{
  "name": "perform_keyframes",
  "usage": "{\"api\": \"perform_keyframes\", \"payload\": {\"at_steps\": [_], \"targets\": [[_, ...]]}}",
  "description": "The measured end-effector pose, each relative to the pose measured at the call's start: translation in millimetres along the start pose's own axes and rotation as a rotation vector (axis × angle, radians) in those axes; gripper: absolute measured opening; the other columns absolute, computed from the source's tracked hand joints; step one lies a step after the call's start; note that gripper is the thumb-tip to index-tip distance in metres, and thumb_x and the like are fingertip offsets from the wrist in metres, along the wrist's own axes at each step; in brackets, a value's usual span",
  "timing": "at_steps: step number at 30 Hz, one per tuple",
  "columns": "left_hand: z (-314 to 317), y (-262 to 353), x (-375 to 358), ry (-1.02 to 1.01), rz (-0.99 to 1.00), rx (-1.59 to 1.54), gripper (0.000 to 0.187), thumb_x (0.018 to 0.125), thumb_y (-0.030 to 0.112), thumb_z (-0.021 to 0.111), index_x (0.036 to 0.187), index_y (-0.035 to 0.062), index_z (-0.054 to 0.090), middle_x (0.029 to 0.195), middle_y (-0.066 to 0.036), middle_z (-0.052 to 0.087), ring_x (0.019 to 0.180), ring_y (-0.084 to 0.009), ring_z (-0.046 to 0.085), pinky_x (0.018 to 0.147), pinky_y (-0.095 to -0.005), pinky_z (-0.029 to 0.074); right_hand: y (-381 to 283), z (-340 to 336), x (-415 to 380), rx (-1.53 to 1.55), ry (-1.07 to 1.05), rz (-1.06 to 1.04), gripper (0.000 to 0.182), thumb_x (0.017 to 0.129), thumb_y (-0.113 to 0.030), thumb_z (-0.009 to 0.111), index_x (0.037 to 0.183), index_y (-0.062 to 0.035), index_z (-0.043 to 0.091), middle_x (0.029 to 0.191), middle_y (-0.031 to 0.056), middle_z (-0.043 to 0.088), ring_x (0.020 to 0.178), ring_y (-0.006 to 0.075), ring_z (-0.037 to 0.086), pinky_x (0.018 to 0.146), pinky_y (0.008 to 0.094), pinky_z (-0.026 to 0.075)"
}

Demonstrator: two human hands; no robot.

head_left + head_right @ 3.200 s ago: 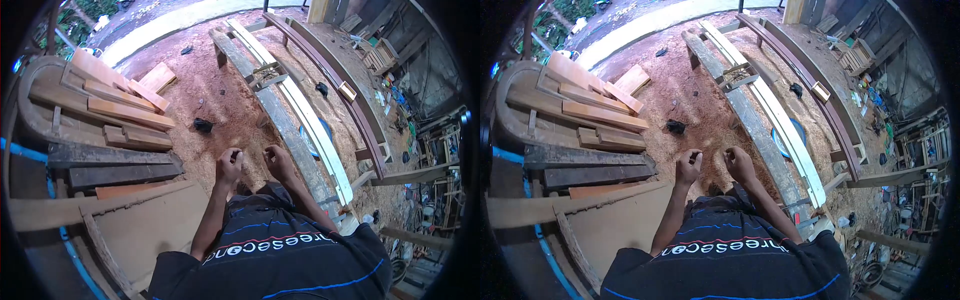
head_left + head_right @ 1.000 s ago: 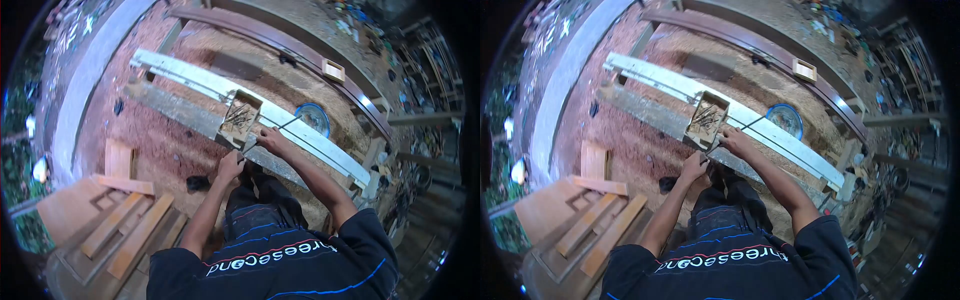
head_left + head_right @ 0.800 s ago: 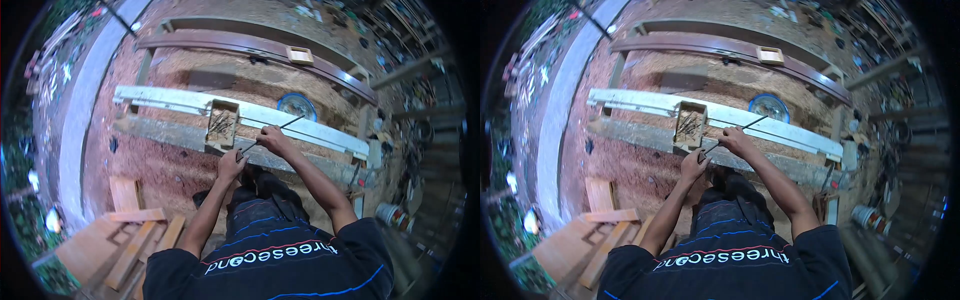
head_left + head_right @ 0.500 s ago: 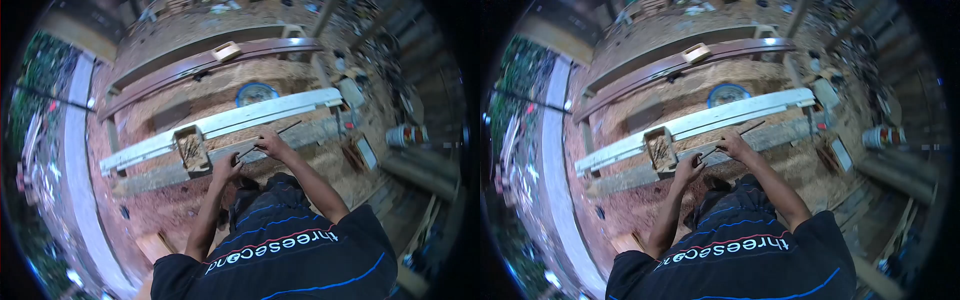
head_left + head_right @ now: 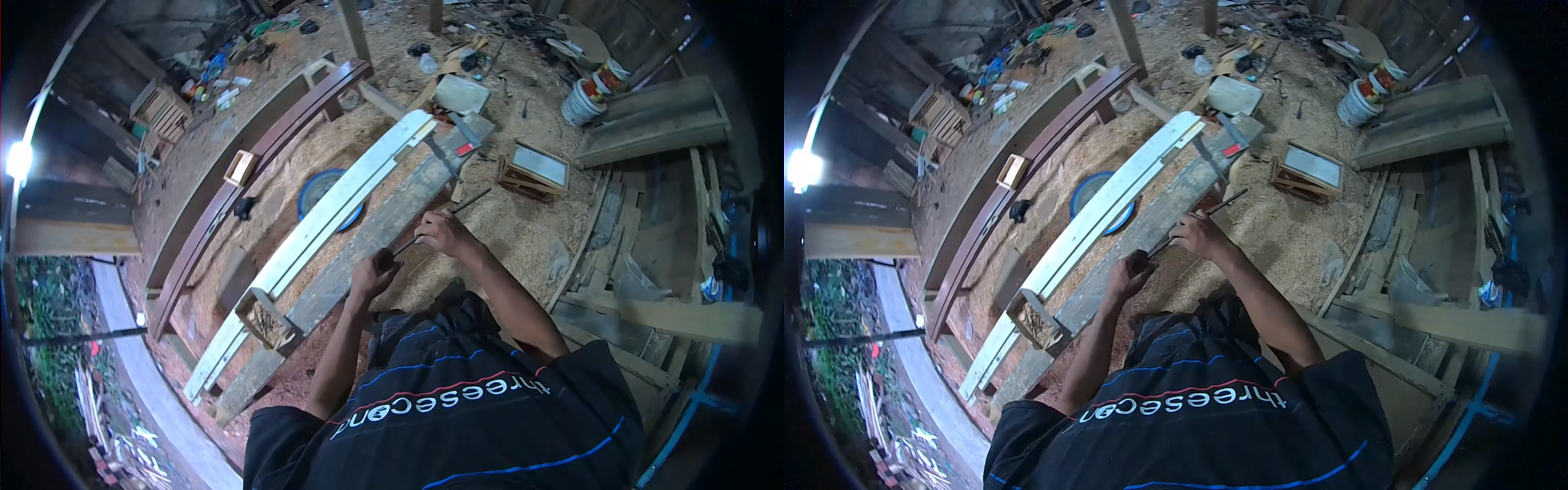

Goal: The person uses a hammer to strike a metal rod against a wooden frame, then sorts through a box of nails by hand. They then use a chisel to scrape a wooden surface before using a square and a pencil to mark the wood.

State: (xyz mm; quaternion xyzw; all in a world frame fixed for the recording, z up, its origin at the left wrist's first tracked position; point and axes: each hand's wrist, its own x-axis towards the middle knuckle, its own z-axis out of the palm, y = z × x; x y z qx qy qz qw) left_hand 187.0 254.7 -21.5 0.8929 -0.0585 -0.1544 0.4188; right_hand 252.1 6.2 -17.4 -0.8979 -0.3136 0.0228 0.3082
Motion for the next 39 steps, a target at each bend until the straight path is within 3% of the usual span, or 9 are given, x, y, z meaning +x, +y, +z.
{"api": "perform_keyframes", "payload": {"at_steps": [4,7,14,22,29,31,35,38,39], "targets": [[23,53,38,-0.176,0.024,0.050,0.046,0.086,0.049,0.069,0.091,0.0031,0.067,0.077,-0.015,0.067,0.071,-0.0289,0.065,0.064,-0.0412,0.048,34,-42,-40,0.058,0.030,0.111,0.016,0.081,-0.022,0.074,0.092,-0.0103,0.073,0.088,0.0086,0.060,0.091,0.0304,0.060,0.086,0.0446,0.045],[44,98,64,-0.286,0.030,0.329,0.052,0.086,0.055,0.065,0.085,0.0032,0.067,0.074,-0.017,0.066,0.070,-0.0323,0.066,0.062,-0.0436,0.048,54,-68,-73,0.177,0.101,0.195,0.016,0.080,-0.019,0.075,0.091,-0.0088,0.073,0.086,0.0098,0.059,0.086,0.0308,0.061,0.080,0.0444,0.047],[108,173,99,-0.170,0.085,0.476,0.057,0.085,0.060,0.060,0.080,0.0044,0.072,0.075,-0.021,0.069,0.072,-0.0380,0.068,0.065,-0.0485,0.054,78,-128,-135,0.085,0.261,0.308,0.015,0.078,-0.016,0.077,0.087,-0.0060,0.070,0.083,0.0103,0.059,0.083,0.0302,0.061,0.078,0.0433,0.047],[130,222,151,-0.277,0.155,0.546,0.059,0.085,0.063,0.058,0.084,0.0050,0.072,0.076,-0.022,0.069,0.075,-0.0378,0.069,0.068,-0.0480,0.055,111,-159,-159,0.021,0.432,0.388,0.020,0.077,-0.015,0.075,0.094,-0.0077,0.065,0.089,0.0101,0.062,0.086,0.0330,0.061,0.087,0.0453,0.043],[164,255,222,-0.296,0.406,0.501,0.065,0.085,0.066,0.056,0.082,0.0034,0.071,0.076,-0.023,0.068,0.078,-0.0391,0.069,0.070,-0.0497,0.054,152,-197,-172,0.012,0.554,0.455,0.017,0.077,-0.016,0.074,0.090,-0.0059,0.067,0.087,0.0120,0.063,0.086,0.0335,0.061,0.078,0.0446,0.047],[172,262,246,-0.414,0.413,0.527,0.068,0.085,0.068,0.056,0.079,0.0015,0.070,0.075,-0.024,0.067,0.076,-0.0402,0.068,0.069,-0.0495,0.053,169,-198,-175,-0.053,0.627,0.423,0.016,0.077,-0.015,0.074,0.088,-0.0055,0.069,0.082,0.0126,0.061,0.080,0.0347,0.061,0.068,0.0436,0.048],[193,269,291,-0.715,0.355,0.455,0.074,0.084,0.070,0.056,0.071,-0.0020,0.067,0.071,-0.026,0.065,0.071,-0.0418,0.066,0.066,-0.0495,0.050,169,-224,-184,0.051,0.465,0.611,0.017,0.079,-0.017,0.072,0.090,-0.0056,0.069,0.091,0.0122,0.064,0.091,0.0328,0.062,0.085,0.0466,0.047],[200,293,310,-0.787,0.397,0.429,0.069,0.085,0.066,0.059,0.074,-0.0008,0.071,0.064,-0.020,0.065,0.064,-0.0329,0.068,0.065,-0.0439,0.051,179,-232,-190,-0.131,0.514,0.630,0.017,0.079,-0.019,0.072,0.090,-0.0062,0.068,0.090,0.0114,0.064,0.094,0.0319,0.061,0.085,0.0454,0.047],[207,294,318,-0.787,0.450,0.363,0.074,0.087,0.068,0.053,0.068,-0.0028,0.066,0.067,-0.027,0.062,0.067,-0.0405,0.065,0.063,-0.0502,0.047,187,-232,-191,-0.156,0.505,0.680,0.017,0.079,-0.020,0.072,0.089,-0.0081,0.069,0.089,0.0108,0.063,0.095,0.0315,0.060,0.086,0.0448,0.046]]}}
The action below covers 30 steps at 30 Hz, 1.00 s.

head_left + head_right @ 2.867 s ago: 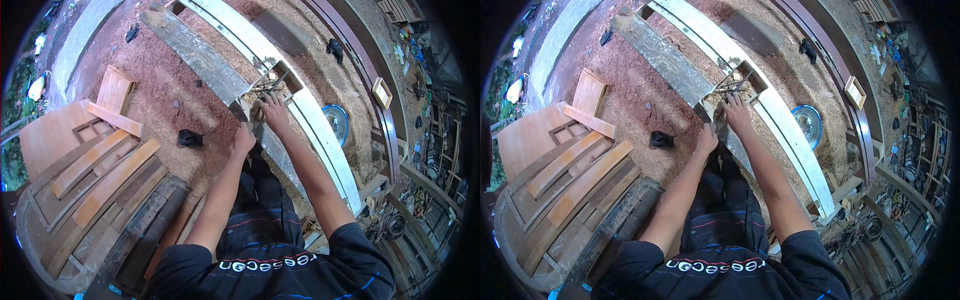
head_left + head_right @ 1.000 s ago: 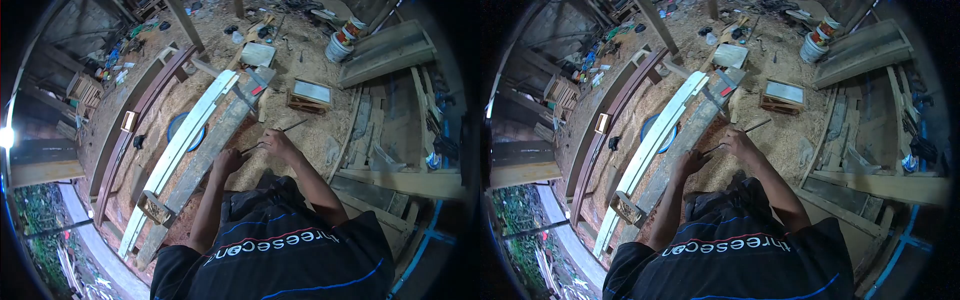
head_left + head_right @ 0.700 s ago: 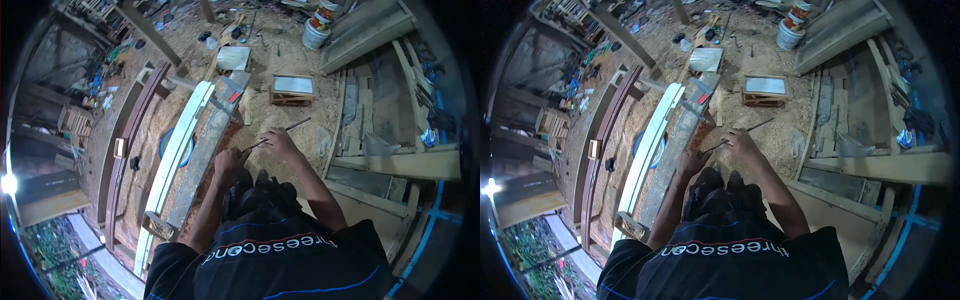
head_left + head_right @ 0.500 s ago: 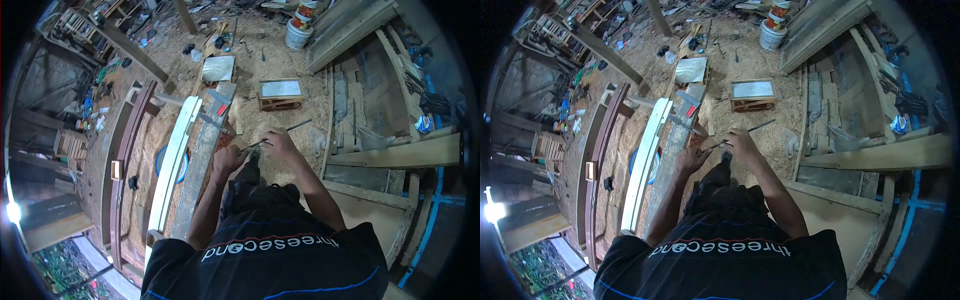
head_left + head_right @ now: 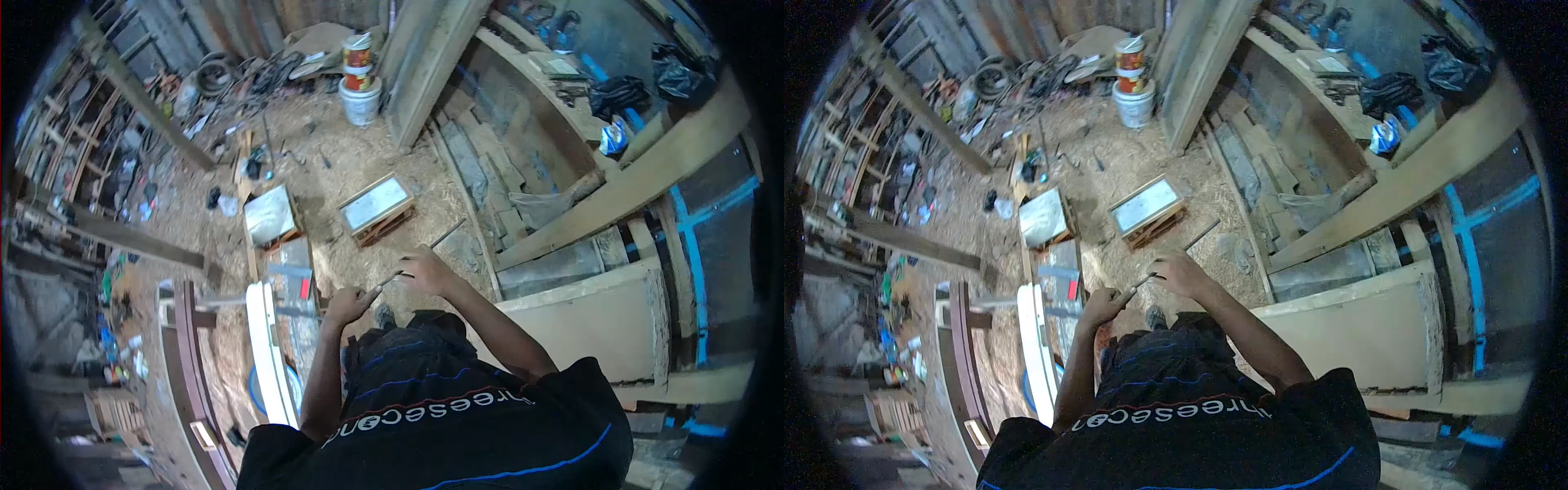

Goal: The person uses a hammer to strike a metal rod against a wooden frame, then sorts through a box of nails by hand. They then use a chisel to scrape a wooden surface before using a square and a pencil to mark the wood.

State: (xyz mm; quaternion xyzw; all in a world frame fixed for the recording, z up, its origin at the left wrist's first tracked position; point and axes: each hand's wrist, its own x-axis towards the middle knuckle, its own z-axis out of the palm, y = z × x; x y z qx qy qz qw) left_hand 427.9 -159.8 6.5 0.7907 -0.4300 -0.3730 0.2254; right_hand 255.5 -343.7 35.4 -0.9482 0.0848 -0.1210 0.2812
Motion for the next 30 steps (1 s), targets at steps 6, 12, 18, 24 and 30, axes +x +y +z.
{"api": "perform_keyframes", "payload": {"at_steps": [6,12,18,24,30], "targets": [[-11,-3,64,-0.151,0.088,0.026,0.077,0.087,0.069,0.047,0.072,-0.0031,0.068,0.070,-0.024,0.065,0.073,-0.0376,0.067,0.068,-0.0463,0.049,33,6,7,-0.101,0.146,0.057,0.018,0.078,-0.024,0.074,0.091,-0.0128,0.070,0.086,0.0078,0.062,0.091,0.0292,0.060,0.083,0.0415,0.044],[-13,16,112,-0.193,0.096,0.094,0.070,0.085,0.068,0.056,0.069,0.0005,0.068,0.062,-0.016,0.063,0.062,-0.0269,0.064,0.061,-0.0403,0.048,59,-14,11,0.006,0.128,0.255,0.021,0.077,-0.023,0.076,0.093,-0.0115,0.069,0.095,0.0088,0.062,0.098,0.0305,0.059,0.087,0.0428,0.044],[-25,70,159,-0.219,0.126,0.095,0.064,0.083,0.065,0.062,0.079,0.0013,0.069,0.069,-0.015,0.064,0.067,-0.0258,0.064,0.063,-0.0389,0.048,108,-45,24,-0.010,0.250,0.216,0.021,0.079,-0.025,0.075,0.090,-0.0079,0.070,0.085,0.0094,0.061,0.088,0.0301,0.060,0.082,0.0409,0.045],[-19,101,249,-0.204,0.357,-0.147,0.033,0.089,0.035,0.071,0.098,0.0046,0.063,0.072,-0.003,0.062,0.066,-0.0107,0.056,0.060,-0.0302,0.045,184,-95,33,-0.030,0.322,0.240,0.021,0.079,-0.023,0.074,0.092,-0.0067,0.070,0.085,0.0101,0.059,0.087,0.0305,0.060,0.080,0.0412,0.046],[-30,191,325,-0.306,0.318,-0.156,0.037,0.088,0.037,0.070,0.092,0.0009,0.063,0.073,-0.007,0.063,0.067,-0.0137,0.056,0.063,-0.0318,0.046,246,-162,39,-0.050,0.319,0.387,0.020,0.079,-0.018,0.074,0.093,-0.0058,0.069,0.090,0.0100,0.060,0.093,0.0301,0.059,0.085,0.0411,0.044]]}}
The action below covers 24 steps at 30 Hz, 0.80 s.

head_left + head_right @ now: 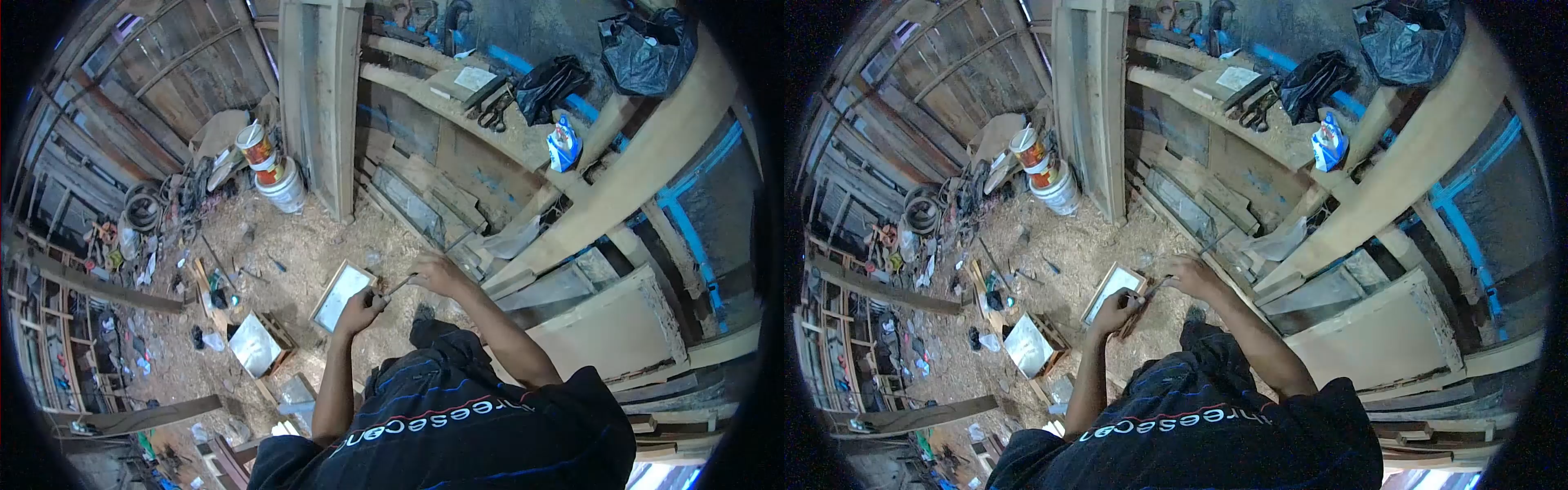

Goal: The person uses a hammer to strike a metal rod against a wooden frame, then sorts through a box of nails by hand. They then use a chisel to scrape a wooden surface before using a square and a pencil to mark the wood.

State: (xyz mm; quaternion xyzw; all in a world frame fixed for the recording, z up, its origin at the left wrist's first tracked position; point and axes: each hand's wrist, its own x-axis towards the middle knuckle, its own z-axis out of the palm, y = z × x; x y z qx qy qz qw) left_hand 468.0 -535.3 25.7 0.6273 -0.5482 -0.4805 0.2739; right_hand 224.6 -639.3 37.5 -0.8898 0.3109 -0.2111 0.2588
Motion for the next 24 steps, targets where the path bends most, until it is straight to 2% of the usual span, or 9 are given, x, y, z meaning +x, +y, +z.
{"api": "perform_keyframes", "payload": {"at_steps": [2,5,9,13,15,17,18,21,24], "targets": [[-1,24,22,0.040,0.033,0.031,0.039,0.088,0.038,0.070,0.091,0.0000,0.063,0.071,-0.007,0.062,0.067,-0.0149,0.055,0.062,-0.0323,0.045,16,-22,16,0.034,0.028,0.010,0.021,0.077,-0.015,0.074,0.095,-0.0062,0.069,0.095,0.0098,0.061,0.096,0.0298,0.059,0.087,0.0410,0.044],[15,14,65,0.066,0.116,-0.194,0.038,0.088,0.038,0.070,0.093,0.0006,0.064,0.071,-0.007,0.061,0.066,-0.0148,0.055,0.062,-0.0316,0.044,40,-52,37,-0.068,0.032,-0.080,0.023,0.077,-0.017,0.075,0.098,-0.0073,0.070,0.096,0.0120,0.062,0.096,0.0310,0.060,0.089,0.0400,0.046],[22,44,90,0.203,0.087,-0.063,0.035,0.087,0.035,0.069,0.095,0.0015,0.064,0.070,-0.006,0.061,0.064,-0.0144,0.054,0.060,-0.0306,0.044,73,-70,62,-0.134,0.002,-0.094,0.023,0.075,-0.016,0.073,0.096,-0.0057,0.070,0.098,0.0106,0.061,0.105,0.0306,0.056,0.096,0.0414,0.043],[32,44,126,0.293,0.105,-0.171,0.036,0.087,0.034,0.070,0.094,-0.0013,0.064,0.066,-0.006,0.059,0.061,-0.0144,0.055,0.058,-0.0302,0.044,82,-93,79,-0.160,0.154,-0.158,0.022,0.075,-0.011,0.070,0.097,-0.0045,0.070,0.100,0.0126,0.059,0.105,0.0327,0.056,0.098,0.0415,0.043],[32,47,144,0.249,0.100,-0.232,0.029,0.090,0.027,0.067,0.095,-0.0018,0.064,0.068,-0.006,0.061,0.063,-0.0138,0.058,0.060,-0.0298,0.046,82,-102,86,-0.177,0.231,-0.143,0.023,0.076,-0.008,0.069,0.099,-0.0040,0.070,0.103,0.0137,0.059,0.108,0.0341,0.055,0.098,0.0421,0.043],[36,61,158,0.244,0.113,-0.404,0.025,0.091,0.023,0.065,0.096,-0.0012,0.064,0.070,-0.006,0.062,0.064,-0.0137,0.059,0.061,-0.0296,0.047,81,-109,90,-0.158,0.284,-0.111,0.029,0.077,-0.009,0.070,0.105,-0.0035,0.068,0.116,0.0144,0.058,0.120,0.0346,0.050,0.103,0.0427,0.042],[32,71,163,0.207,0.072,-0.384,0.022,0.093,0.021,0.063,0.096,-0.0007,0.065,0.073,-0.005,0.064,0.065,-0.0135,0.060,0.062,-0.0289,0.049,80,-113,93,-0.150,0.315,-0.095,0.032,0.078,-0.010,0.071,0.109,-0.0032,0.068,0.123,0.0147,0.057,0.127,0.0349,0.048,0.105,0.0430,0.041],[27,104,180,0.205,0.060,-0.324,0.024,0.093,0.023,0.064,0.096,-0.0011,0.065,0.074,-0.005,0.064,0.067,-0.0131,0.060,0.062,-0.0286,0.048,78,-126,102,-0.130,0.400,-0.033,0.029,0.078,-0.001,0.064,0.106,-0.0004,0.068,0.123,0.0169,0.058,0.127,0.0366,0.047,0.102,0.0449,0.043],[25,135,202,0.179,0.101,-0.313,0.025,0.094,0.024,0.064,0.096,-0.0007,0.065,0.074,-0.004,0.064,0.066,-0.0114,0.059,0.061,-0.0280,0.047,80,-147,114,-0.147,0.478,-0.002,0.031,0.081,-0.001,0.063,0.112,0.0000,0.066,0.127,0.0190,0.056,0.130,0.0361,0.045,0.104,0.0424,0.042]]}}
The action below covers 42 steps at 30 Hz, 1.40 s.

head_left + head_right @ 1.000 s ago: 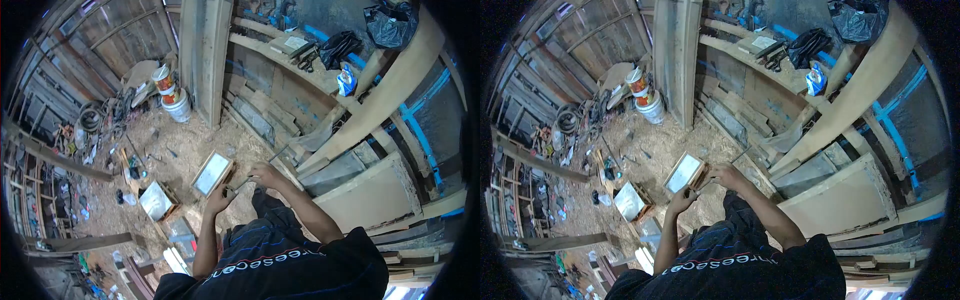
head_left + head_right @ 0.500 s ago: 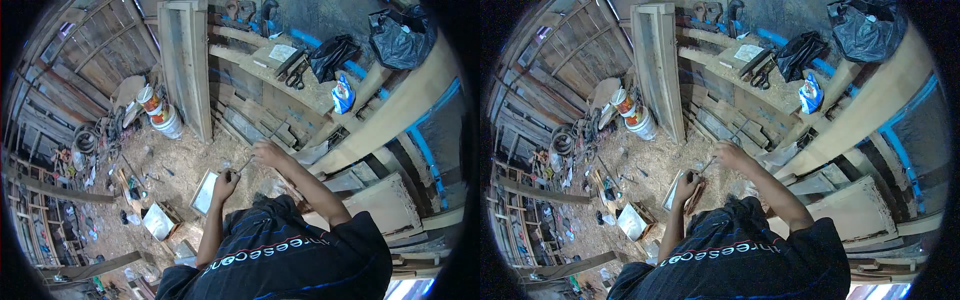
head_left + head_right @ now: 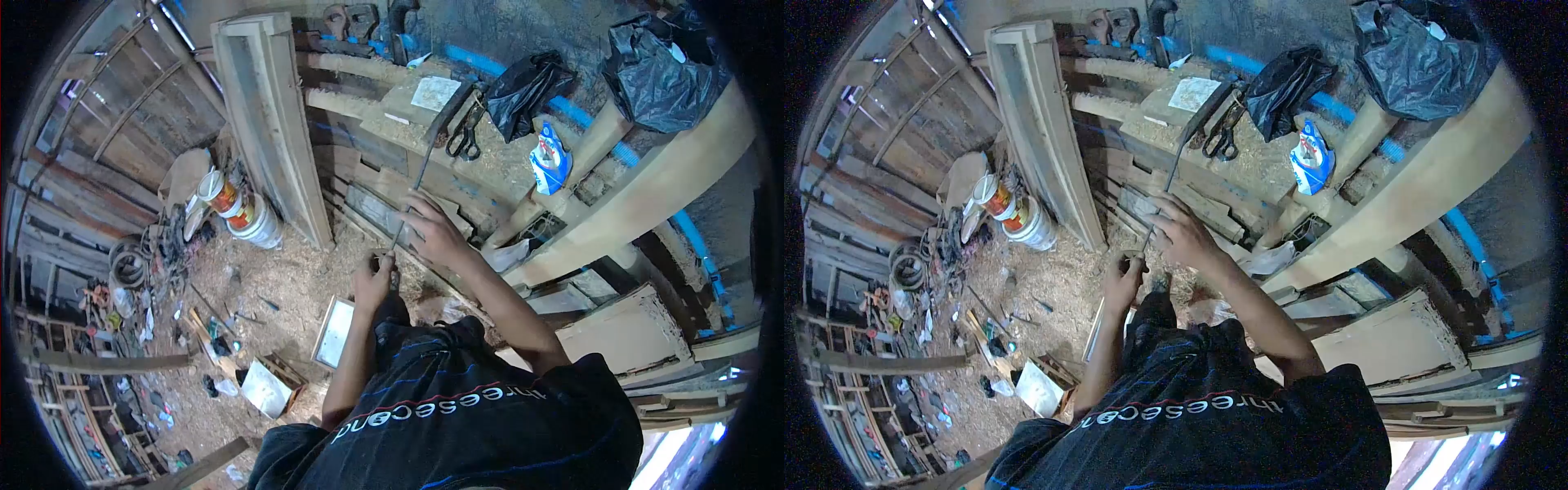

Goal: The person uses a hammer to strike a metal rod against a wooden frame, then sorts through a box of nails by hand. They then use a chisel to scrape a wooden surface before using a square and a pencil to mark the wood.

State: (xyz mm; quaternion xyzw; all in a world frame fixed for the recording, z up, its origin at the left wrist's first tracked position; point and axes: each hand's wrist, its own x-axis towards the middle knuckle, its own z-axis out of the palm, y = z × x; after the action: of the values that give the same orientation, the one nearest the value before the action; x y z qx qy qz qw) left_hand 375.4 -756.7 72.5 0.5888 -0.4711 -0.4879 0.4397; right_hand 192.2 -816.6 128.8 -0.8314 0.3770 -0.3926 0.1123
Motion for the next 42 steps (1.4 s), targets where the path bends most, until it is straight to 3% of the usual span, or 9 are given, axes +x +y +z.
{"api": "perform_keyframes", "payload": {"at_steps": [4,8,11,12,15,20,26,31,42], "targets": [[24,28,41,-0.083,0.074,-0.007,0.026,0.095,0.025,0.064,0.095,-0.0003,0.064,0.072,-0.003,0.062,0.063,-0.0105,0.054,0.058,-0.0268,0.044,1,-7,28,-0.130,0.538,0.223,0.034,0.088,-0.007,0.063,0.122,-0.0008,0.060,0.126,0.0211,0.056,0.119,0.0330,0.054,0.093,0.0385,0.048],[52,36,83,-0.188,0.204,0.068,0.025,0.096,0.025,0.062,0.091,0.0015,0.056,0.071,-0.001,0.056,0.060,-0.0093,0.051,0.054,-0.0261,0.041,78,14,37,0.371,0.483,0.864,0.036,0.090,-0.017,0.065,0.119,0.0029,0.060,0.103,0.0183,0.068,0.096,0.0279,0.066,0.085,0.0367,0.051],[63,45,113,-0.269,0.218,0.143,0.024,0.095,0.023,0.063,0.095,0.0002,0.056,0.075,-0.002,0.058,0.065,-0.0088,0.052,0.057,-0.0258,0.042,123,26,34,0.032,0.553,0.605,0.027,0.095,-0.018,0.064,0.110,0.0044,0.062,0.088,0.0074,0.067,0.076,0.0105,0.063,0.062,0.0286,0.051],[63,46,121,-0.289,0.225,0.225,0.023,0.094,0.022,0.062,0.096,-0.0002,0.057,0.076,-0.003,0.058,0.067,-0.0088,0.052,0.059,-0.0258,0.042,124,23,37,0.308,0.540,0.802,0.026,0.094,-0.019,0.064,0.106,0.0043,0.066,0.080,0.0044,0.066,0.072,0.0076,0.062,0.057,0.0255,0.048],[69,43,145,-0.443,0.273,-0.020,0.027,0.095,0.022,0.061,0.107,-0.0023,0.058,0.077,-0.009,0.063,0.069,-0.0164,0.055,0.065,-0.0311,0.046,144,16,45,0.270,0.554,0.880,0.031,0.089,-0.021,0.067,0.108,0.0027,0.067,0.096,0.0182,0.071,0.089,0.0286,0.070,0.079,0.0367,0.052],[66,50,171,-0.687,0.116,-0.020,0.028,0.095,0.015,0.057,0.117,-0.0018,0.059,0.096,-0.008,0.066,0.089,-0.0141,0.058,0.081,-0.0299,0.048,153,1,52,-0.022,0.456,0.923,0.023,0.087,-0.023,0.067,0.096,-0.0030,0.073,0.085,0.0197,0.070,0.079,0.0326,0.069,0.071,0.0385,0.051],[63,58,178,-0.750,0.068,-0.180,0.035,0.093,0.011,0.057,0.125,-0.0023,0.057,0.104,-0.007,0.066,0.099,-0.0147,0.059,0.090,-0.0299,0.045,193,14,42,0.308,0.563,1.018,0.026,0.090,-0.016,0.070,0.102,0.0061,0.070,0.086,0.0110,0.070,0.069,0.0176,0.068,0.060,0.0308,0.059],[58,41,200,-0.905,-0.109,-0.501,0.035,0.091,0.006,0.058,0.126,-0.0013,0.058,0.112,-0.005,0.064,0.105,-0.0131,0.056,0.095,-0.0276,0.042,161,-4,67,0.232,0.524,1.097,0.024,0.087,-0.018,0.069,0.097,0.0033,0.072,0.081,0.0129,0.071,0.070,0.0182,0.068,0.063,0.0322,0.054],[57,72,204,-1.014,-0.105,-0.455,0.033,0.093,0.006,0.060,0.125,-0.0033,0.059,0.113,-0.007,0.064,0.104,-0.0149,0.059,0.092,-0.0284,0.046,161,-3,70,0.354,0.618,1.172,0.028,0.089,-0.023,0.069,0.102,0.0005,0.072,0.073,0.0093,0.070,0.058,0.0168,0.065,0.050,0.0311,0.049]]}}
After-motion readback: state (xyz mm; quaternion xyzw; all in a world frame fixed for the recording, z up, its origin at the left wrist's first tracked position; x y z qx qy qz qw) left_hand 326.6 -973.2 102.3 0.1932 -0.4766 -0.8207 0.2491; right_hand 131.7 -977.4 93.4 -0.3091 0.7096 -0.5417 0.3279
